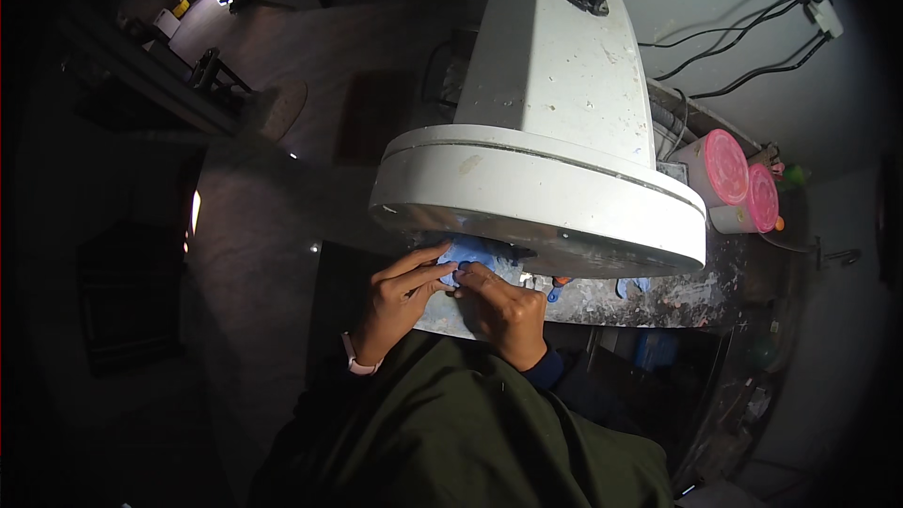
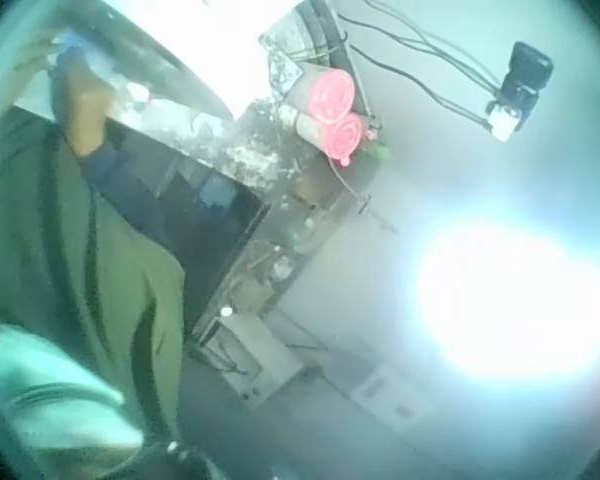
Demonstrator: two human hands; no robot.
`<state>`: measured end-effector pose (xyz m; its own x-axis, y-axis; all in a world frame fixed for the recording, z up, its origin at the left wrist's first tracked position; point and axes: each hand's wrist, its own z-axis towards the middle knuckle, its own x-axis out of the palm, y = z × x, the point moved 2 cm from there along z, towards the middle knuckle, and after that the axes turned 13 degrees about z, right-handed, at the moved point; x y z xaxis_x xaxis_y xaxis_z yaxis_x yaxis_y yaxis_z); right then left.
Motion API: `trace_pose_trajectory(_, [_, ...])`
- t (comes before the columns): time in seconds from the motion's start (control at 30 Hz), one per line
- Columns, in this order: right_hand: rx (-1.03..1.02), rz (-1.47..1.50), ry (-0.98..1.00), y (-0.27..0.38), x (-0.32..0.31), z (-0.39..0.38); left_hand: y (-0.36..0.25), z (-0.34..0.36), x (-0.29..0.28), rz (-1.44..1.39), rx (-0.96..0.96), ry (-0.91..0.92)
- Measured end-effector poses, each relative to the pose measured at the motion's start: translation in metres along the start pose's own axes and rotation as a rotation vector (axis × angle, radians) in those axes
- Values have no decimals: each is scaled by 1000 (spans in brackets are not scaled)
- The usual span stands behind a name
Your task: The person holds dental molds by hand, then positions a blue dental mold against a model trimmer to grind its edges.
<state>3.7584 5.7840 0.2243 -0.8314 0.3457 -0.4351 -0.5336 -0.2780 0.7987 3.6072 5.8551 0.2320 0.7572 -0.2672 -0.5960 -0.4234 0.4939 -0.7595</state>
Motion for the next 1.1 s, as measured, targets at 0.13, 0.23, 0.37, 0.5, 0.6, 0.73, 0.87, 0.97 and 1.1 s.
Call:
trace_pose_trajectory(0.13, [-6, -12, 11, 0, 2, 2, 6, 5, -2, 15, 45, 34])
trace_pose_trajectory(0.23, [-6, -18, 6, 0, 4, 3, 8, 3, -3, 31, 59, -16])
trace_pose_trajectory(0.37, [-13, -32, 14, 0, 6, 7, 11, 4, -4, 53, 82, -23])
trace_pose_trajectory(0.5, [12, -28, 10, 0, 8, 8, 15, 8, -7, 32, 76, 32])
trace_pose_trajectory(0.6, [26, -26, -12, 1, 9, 9, 17, 12, -8, 23, 88, 60])
trace_pose_trajectory(0.73, [45, -16, -23, 1, 9, 12, 20, 16, -8, 24, 106, 65])
trace_pose_trajectory(0.87, [63, -42, -32, -1, 12, 13, 25, 21, -7, -10, 107, 85])
trace_pose_trajectory(0.97, [82, -65, -41, 0, 14, 13, 27, 23, -7, -31, 91, 97])
trace_pose_trajectory(1.1, [85, -77, -70, -1, 18, 12, 31, 25, -8, 7, 127, 96])
